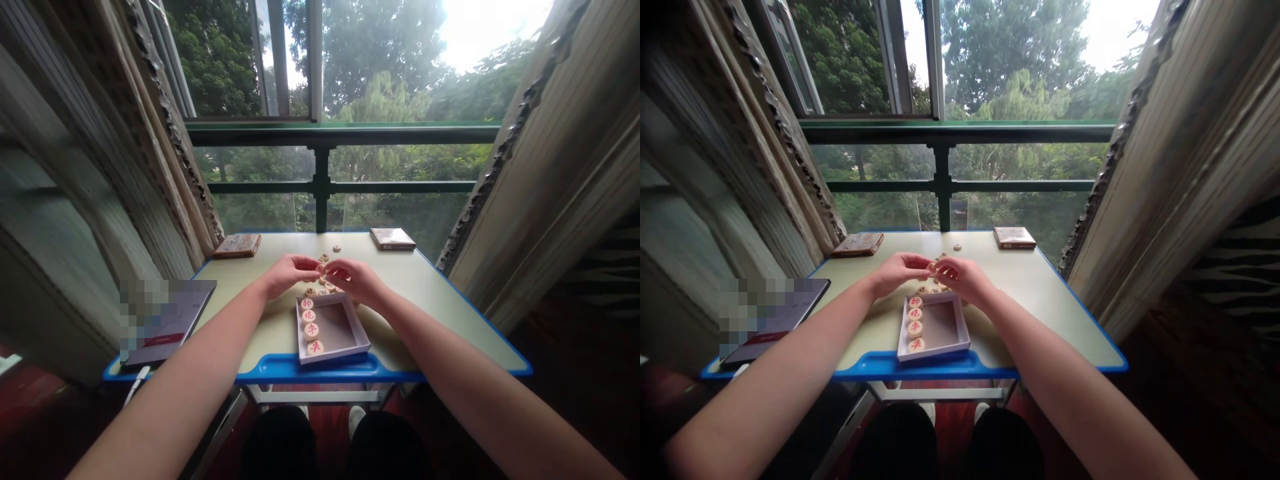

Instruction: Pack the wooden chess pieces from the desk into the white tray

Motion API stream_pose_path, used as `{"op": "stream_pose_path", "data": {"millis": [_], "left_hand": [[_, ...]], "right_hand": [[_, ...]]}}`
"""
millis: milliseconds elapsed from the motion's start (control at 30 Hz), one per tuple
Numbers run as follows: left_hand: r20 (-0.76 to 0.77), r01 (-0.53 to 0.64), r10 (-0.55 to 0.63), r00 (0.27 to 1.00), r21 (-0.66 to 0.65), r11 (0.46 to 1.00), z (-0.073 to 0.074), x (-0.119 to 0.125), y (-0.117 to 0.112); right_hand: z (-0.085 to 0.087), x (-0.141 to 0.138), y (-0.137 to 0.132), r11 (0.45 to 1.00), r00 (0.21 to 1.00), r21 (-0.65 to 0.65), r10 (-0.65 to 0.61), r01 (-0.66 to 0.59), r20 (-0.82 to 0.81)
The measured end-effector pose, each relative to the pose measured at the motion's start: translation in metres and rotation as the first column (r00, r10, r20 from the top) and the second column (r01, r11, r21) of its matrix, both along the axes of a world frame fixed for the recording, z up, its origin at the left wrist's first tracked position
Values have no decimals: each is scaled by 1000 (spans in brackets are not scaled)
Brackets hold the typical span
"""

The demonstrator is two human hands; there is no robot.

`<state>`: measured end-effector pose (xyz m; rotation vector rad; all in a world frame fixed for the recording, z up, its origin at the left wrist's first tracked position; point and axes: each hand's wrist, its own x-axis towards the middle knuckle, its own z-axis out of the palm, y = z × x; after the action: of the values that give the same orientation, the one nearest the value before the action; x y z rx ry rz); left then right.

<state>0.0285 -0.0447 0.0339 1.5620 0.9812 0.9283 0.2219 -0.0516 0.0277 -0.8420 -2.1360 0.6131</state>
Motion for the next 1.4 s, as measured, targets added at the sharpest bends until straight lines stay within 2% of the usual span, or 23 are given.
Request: {"op": "stream_pose_path", "data": {"millis": [267, 533, 667, 733, 800, 933, 1133, 1267, 1400], "left_hand": [[-78, 68, -70, 995, -21, 997, 2, -3, -1], [-85, 80, -81, 993, -9, 997, 8, -3, -5], [-174, 17, -17, 985, -3, 1000, 13, -12, -4], [-265, -1, -9, 964, -38, 999, 16, -20, -4], [-336, 26, -52, 940, -84, 996, 19, -28, -4], [-394, 49, -117, 912, -179, 983, 21, -38, -7], [-415, 83, -219, 883, -322, 943, 19, -41, -8], [-440, 57, -214, 872, -343, 938, 18, -40, -6], [-423, 83, -238, 874, -353, 932, 17, -39, -5]], "right_hand": [[-1, -1, 0, 995, 996, 63, -82, 80, 23], [4, -2, -3, 996, 997, 69, -68, 65, 47], [10, 1, -6, 999, 996, 23, -47, 46, 72], [13, 3, -7, 998, 993, 29, -53, 50, 104], [15, 5, -7, 997, 989, 50, -67, 60, 132], [11, 7, -3, 997, 983, 36, -76, 71, 167], [5, 7, 0, 999, 982, -29, -31, 37, 186], [9, 7, -1, 998, 982, -48, -40, 50, 183], [10, 7, -1, 996, 982, -58, -53, 65, 181]]}}
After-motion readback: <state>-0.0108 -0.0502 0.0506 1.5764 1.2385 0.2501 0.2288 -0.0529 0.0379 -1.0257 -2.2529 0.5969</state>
